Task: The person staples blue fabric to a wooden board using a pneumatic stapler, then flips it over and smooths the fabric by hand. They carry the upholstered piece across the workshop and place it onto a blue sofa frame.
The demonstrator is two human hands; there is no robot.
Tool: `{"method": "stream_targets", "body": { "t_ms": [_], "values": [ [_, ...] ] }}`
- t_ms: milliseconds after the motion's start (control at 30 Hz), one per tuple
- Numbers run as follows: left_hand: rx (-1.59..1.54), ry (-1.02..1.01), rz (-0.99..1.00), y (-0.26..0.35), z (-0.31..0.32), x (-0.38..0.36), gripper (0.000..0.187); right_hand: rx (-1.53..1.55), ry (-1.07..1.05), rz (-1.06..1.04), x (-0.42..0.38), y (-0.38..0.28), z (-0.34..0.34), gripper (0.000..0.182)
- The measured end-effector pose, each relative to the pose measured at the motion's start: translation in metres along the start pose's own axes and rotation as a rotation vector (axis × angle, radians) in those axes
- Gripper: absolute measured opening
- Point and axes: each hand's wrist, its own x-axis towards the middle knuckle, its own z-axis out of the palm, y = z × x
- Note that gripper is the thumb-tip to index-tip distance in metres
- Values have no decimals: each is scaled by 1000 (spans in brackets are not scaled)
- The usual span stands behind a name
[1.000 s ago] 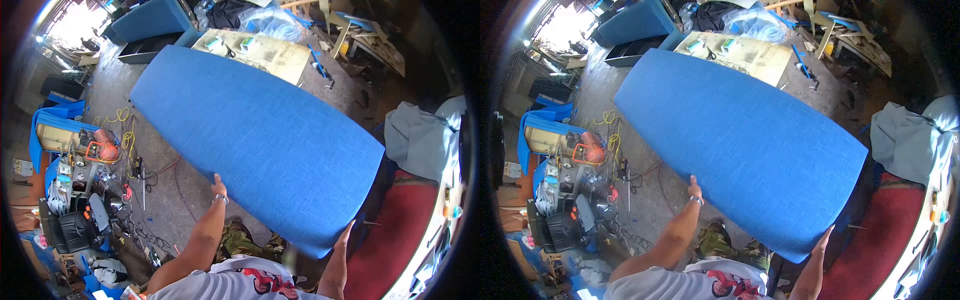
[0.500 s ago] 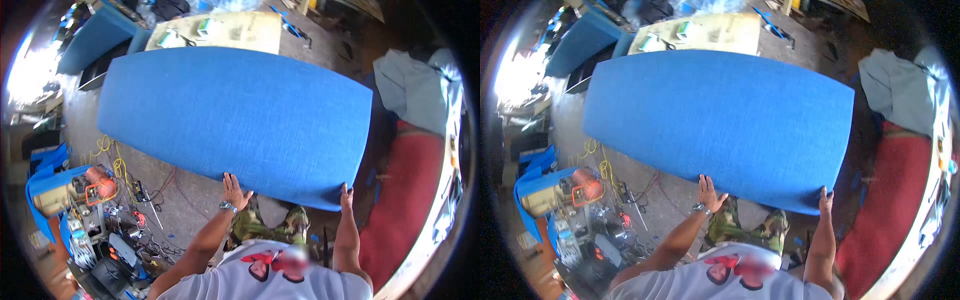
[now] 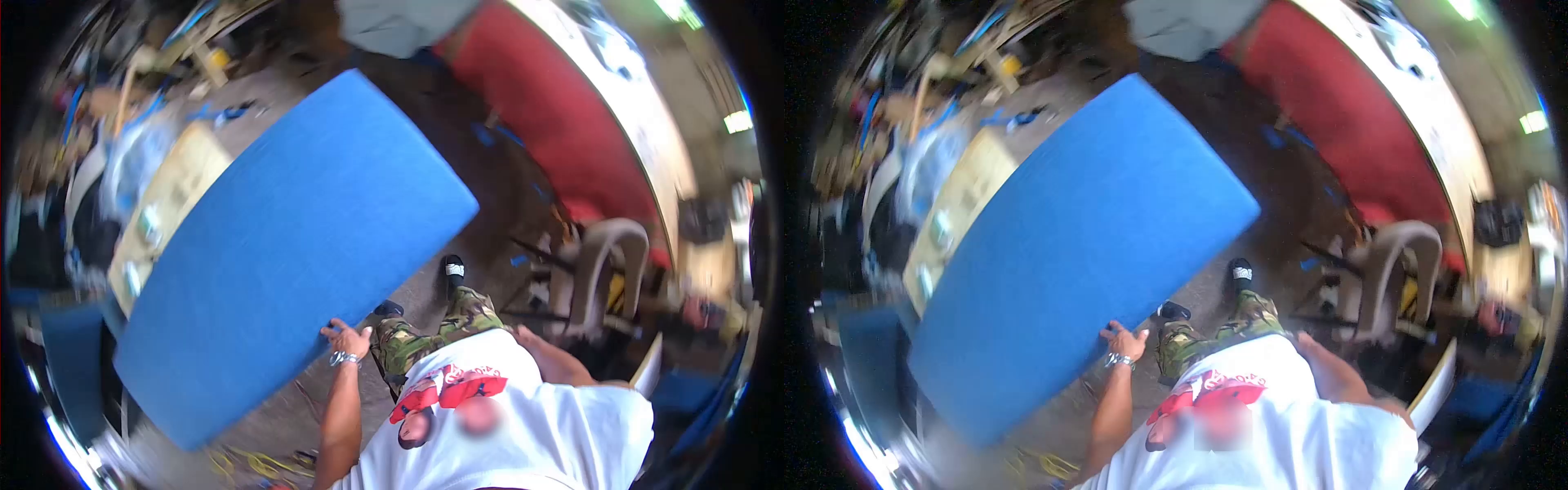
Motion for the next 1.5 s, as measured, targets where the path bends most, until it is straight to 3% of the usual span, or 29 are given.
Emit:
{"method": "stream_targets", "body": {
  "t_ms": [167,200,267,400,433,500,533,567,600,700,733,833,867,900,933,967,1033,1067,1100,1133,1233,1300,1333,1367,1400,1467,1500],
  "values": [
    [-67,170,83,-11,21,4,106,-289,81,-246,5,7,-2,44],
    [-111,243,82,-21,34,11,103,-201,136,-213,3,-8,-11,37],
    [-124,367,154,-32,59,8,84,353,178,-417,-22,-34,-38,35],
    [-176,405,67,-28,170,-75,71,474,65,-638,73,21,-39,41],
    [-212,333,52,-11,188,-109,68,111,224,-780,37,12,-73,43],
    [-155,277,198,-15,246,-126,64,230,281,-522,-7,24,-95,45],
    [50,366,451,-63,297,-91,47,277,325,-401,-21,32,-109,44],
    [103,122,420,-48,315,-85,50,352,438,-287,-21,54,-106,43],
    [199,-46,405,-92,335,-79,49,402,525,-186,-34,72,-110,41],
    [403,-308,450,-87,299,-85,46,530,858,32,-70,137,-114,34],
    [476,-366,493,-84,279,-77,45,593,1015,-18,-72,154,-112,32],
    [529,-262,648,-57,212,-38,42,623,1308,146,-82,196,-110,30],
    [373,-50,517,-39,187,-41,41,675,1298,155,-81,207,-115,31],
    [360,80,605,-41,163,-12,40,687,1252,171,-87,210,-124,33],
    [327,385,856,-47,144,20,39,642,1186,142,-80,223,-135,36],
    [51,349,564,9,104,-30,39,571,1060,118,-75,235,-148,40],
    [-281,463,490,47,68,-53,43,477,836,176,-50,250,-181,53],
    [-348,467,443,36,60,-23,46,546,745,104,-14,267,-197,54],
    [-313,506,419,71,49,-68,45,544,732,55,5,270,-213,54],
    [-232,537,388,102,41,-113,45,524,774,-15,82,314,-209,53],
    [-31,580,227,120,82,-171,39,348,673,146,136,307,-254,74],
    [-20,316,137,112,127,-206,35,301,633,137,167,309,-270,81],
    [78,343,177,120,157,-237,35,300,652,115,194,317,-268,79],
    [50,68,80,117,176,-253,39,297,678,92,220,329,-265,77],
    [70,-93,134,85,206,-260,40,220,692,82,222,330,-253,77],
    [273,-214,24,83,248,-296,44,153,581,221,207,309,-274,79],
    [232,-209,11,83,258,-308,45,112,529,292,203,303,-280,81]
  ]
}}
